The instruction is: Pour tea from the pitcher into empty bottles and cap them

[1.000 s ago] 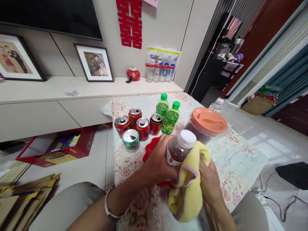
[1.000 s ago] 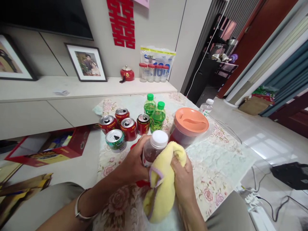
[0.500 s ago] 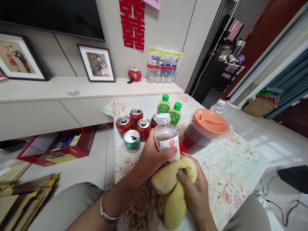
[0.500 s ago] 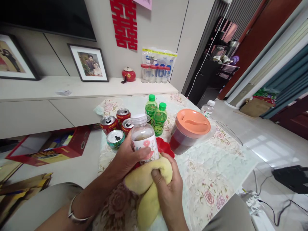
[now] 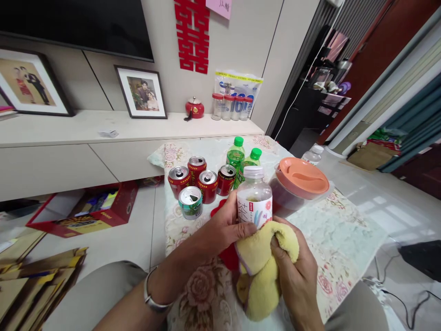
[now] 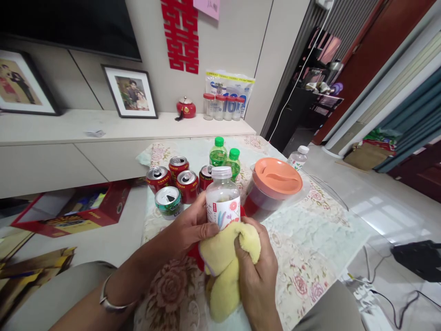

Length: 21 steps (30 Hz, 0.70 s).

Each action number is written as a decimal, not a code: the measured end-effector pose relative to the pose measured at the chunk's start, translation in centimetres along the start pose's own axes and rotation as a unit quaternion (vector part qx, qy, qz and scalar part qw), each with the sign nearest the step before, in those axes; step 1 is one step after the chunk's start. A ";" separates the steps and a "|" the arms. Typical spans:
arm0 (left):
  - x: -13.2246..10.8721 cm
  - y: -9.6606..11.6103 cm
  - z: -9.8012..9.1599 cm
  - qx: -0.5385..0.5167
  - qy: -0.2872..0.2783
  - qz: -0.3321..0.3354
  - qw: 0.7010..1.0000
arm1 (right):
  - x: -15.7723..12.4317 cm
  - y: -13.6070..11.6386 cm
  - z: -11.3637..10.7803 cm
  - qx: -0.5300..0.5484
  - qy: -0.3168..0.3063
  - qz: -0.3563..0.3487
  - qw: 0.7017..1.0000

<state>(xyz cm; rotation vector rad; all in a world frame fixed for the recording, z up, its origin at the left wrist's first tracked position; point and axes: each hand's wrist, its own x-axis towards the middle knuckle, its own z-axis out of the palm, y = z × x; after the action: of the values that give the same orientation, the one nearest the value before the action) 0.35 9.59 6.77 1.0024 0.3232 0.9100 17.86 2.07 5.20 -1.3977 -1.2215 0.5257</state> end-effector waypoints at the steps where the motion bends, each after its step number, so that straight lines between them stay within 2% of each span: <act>1: -0.1 0.2 0.0 0.003 -0.006 -0.002 1.000 | -0.1 0.0 -0.1 -0.020 0.002 -0.025 0.999; 4: -0.3 0.7 0.1 0.011 -0.015 -0.013 1.000 | -0.1 0.0 -0.3 -0.063 -0.012 -0.071 0.995; 9: -0.2 0.9 0.0 0.032 -0.022 0.006 0.999 | 0.6 -0.4 -0.6 -0.088 -0.039 -0.094 0.991; 13: 0.1 0.2 0.1 0.044 -0.001 -0.004 0.999 | 1.2 -1.5 -1.1 -0.128 -0.047 -0.171 0.976; 16: 0.3 -0.3 0.4 0.074 0.021 -0.022 0.997 | 1.5 -2.8 -1.3 -0.157 -0.026 -0.224 0.962; 21: 0.5 -1.0 1.1 0.146 0.080 0.002 0.986 | 1.7 -4.0 -1.0 -0.146 0.048 -0.275 0.949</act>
<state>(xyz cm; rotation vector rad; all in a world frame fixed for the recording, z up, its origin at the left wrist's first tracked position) 1.84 9.07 6.62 1.2013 0.6033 0.9675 17.93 2.39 9.64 -1.2264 -1.5756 -0.1139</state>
